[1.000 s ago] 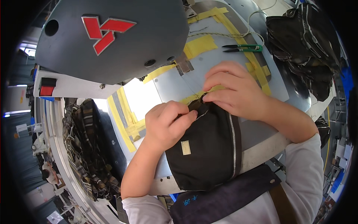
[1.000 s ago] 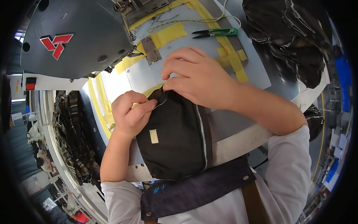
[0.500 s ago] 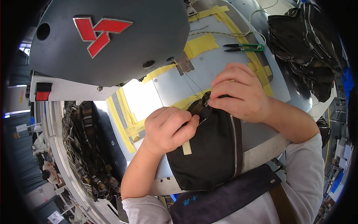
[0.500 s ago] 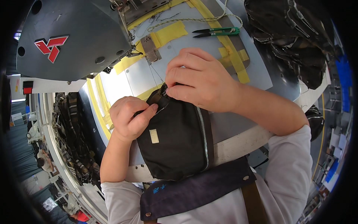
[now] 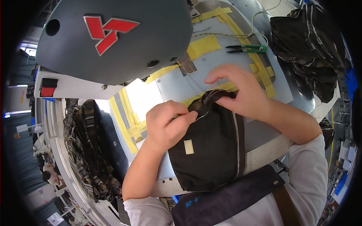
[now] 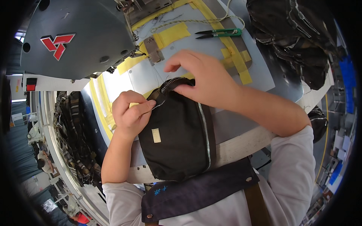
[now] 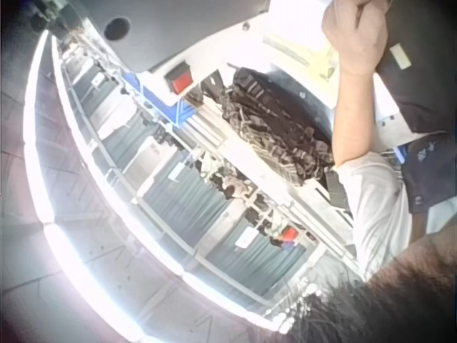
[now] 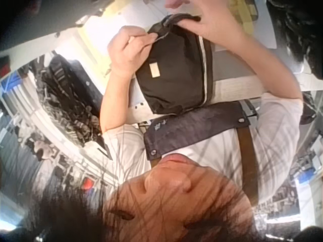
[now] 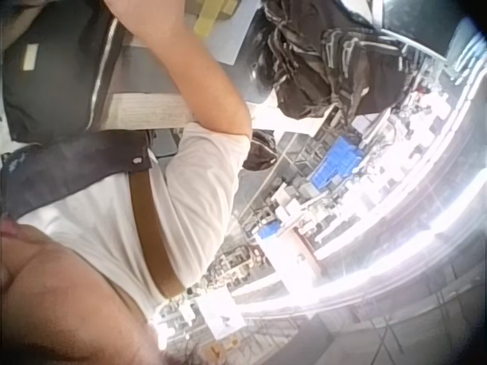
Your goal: The person aligns the zipper of a black fabric bag under a sewing machine and sews the seam. They repeat this process for multiple bags, handling each one individually, cutting threads, and moving finished items aside.
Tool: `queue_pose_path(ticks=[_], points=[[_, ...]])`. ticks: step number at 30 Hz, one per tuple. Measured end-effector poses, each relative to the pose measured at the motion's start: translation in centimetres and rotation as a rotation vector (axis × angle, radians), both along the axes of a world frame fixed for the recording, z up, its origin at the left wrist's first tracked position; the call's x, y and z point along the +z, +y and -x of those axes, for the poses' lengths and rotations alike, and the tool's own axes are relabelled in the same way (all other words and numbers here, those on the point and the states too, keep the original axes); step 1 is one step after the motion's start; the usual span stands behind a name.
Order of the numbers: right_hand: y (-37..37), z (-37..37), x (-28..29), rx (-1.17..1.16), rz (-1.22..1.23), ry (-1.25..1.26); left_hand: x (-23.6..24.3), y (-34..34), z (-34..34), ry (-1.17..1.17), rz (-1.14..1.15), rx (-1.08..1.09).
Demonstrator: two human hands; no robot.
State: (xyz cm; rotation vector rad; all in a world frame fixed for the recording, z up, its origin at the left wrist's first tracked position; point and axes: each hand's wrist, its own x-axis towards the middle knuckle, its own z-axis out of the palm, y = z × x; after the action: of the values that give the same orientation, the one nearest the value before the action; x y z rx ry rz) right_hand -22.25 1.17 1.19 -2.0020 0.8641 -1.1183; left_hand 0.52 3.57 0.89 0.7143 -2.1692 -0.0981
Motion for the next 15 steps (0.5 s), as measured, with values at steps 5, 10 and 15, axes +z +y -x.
queue_pose_path(ticks=[5, 10, 15], points=[[-0.5, 0.0, -0.8, 0.168, -0.117, 0.151, 0.6, -0.1, 0.2, 0.178, -0.574, 0.012], [1.2, -1.3, -0.6, 0.242, 0.015, 0.288, 2.2, -0.2, 0.8, -0.120, -0.525, -0.037], [0.3, -1.3, 0.7, 0.037, -0.328, 0.355, 1.4, -0.1, -0.2, -0.161, -0.489, 0.207]])
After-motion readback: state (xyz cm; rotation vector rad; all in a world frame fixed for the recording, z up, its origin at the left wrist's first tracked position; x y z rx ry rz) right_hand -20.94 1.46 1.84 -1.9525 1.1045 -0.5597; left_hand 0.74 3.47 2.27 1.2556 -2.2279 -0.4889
